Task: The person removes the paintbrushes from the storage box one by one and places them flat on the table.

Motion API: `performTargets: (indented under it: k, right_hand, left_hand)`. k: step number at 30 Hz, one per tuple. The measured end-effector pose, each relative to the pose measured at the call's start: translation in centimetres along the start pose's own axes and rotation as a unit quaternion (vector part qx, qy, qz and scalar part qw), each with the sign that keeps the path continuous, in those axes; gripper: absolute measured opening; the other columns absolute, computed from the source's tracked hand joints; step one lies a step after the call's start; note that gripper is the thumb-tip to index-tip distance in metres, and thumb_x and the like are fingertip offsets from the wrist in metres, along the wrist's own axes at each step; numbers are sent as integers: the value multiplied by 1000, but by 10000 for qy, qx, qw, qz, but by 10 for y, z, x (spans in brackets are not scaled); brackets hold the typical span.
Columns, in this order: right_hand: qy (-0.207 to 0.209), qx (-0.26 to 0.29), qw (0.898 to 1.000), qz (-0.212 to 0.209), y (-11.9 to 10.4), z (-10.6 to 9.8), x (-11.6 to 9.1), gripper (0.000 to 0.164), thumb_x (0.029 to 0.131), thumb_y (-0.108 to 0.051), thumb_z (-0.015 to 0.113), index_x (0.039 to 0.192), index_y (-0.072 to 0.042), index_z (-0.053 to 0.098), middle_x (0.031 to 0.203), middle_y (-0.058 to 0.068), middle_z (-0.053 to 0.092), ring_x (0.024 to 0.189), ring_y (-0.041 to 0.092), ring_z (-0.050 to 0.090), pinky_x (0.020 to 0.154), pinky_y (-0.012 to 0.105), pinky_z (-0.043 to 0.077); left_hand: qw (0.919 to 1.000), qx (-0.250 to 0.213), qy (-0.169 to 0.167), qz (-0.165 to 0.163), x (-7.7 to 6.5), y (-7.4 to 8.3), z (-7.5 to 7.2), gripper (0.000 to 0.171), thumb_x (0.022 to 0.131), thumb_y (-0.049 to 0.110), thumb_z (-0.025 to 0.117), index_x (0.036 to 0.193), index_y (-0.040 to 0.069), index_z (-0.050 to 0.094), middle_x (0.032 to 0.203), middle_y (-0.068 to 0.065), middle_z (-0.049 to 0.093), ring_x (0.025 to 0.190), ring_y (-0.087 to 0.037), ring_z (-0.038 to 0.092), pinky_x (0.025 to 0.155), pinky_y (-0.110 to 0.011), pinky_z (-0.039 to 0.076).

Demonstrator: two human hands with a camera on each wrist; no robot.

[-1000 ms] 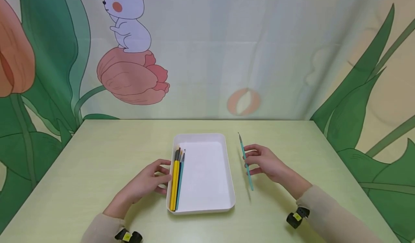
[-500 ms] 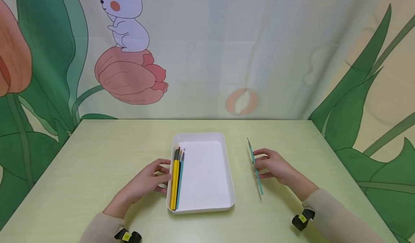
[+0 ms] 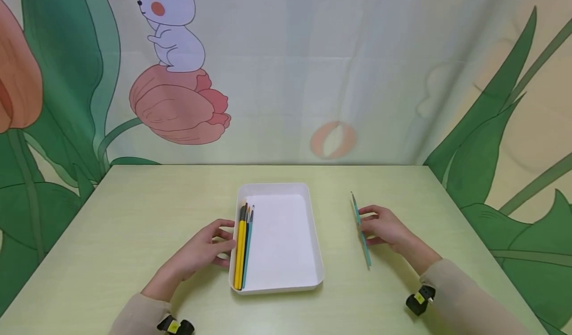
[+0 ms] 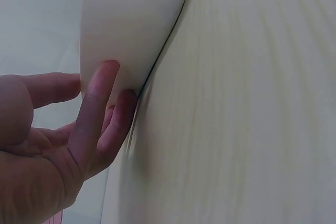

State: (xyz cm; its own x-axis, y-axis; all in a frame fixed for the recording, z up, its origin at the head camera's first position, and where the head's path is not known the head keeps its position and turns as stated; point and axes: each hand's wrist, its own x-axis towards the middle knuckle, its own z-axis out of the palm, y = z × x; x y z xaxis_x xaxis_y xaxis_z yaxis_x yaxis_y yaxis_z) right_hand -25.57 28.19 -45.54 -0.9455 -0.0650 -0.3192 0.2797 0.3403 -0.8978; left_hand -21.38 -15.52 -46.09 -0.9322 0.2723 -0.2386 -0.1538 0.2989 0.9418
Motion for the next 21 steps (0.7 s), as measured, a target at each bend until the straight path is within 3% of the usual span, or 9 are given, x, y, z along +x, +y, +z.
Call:
performTargets:
  k: [7,21]
  right_hand:
    - [73,-130,9999,43,8,-6,3,48,95,0,62,140,4,46,111,19,62,79,19,64,66,35,62]
    - [462,-1031,9935,100,8,-11,2,46,93,2,62,137,5,48,110,20,59,82,25,62,65,38,63]
  left_hand:
    - [10000,-43,-15,-14,-2,-2,0,53,101,11,66,148,4,43,125,-21,52,96,-30,65,76,-42,63]
    - [10000,-50,-40,-13,-2,-1,-2,53,101,11,66,149,4,42,124,-21,52,96,-29,65,77,-42,63]
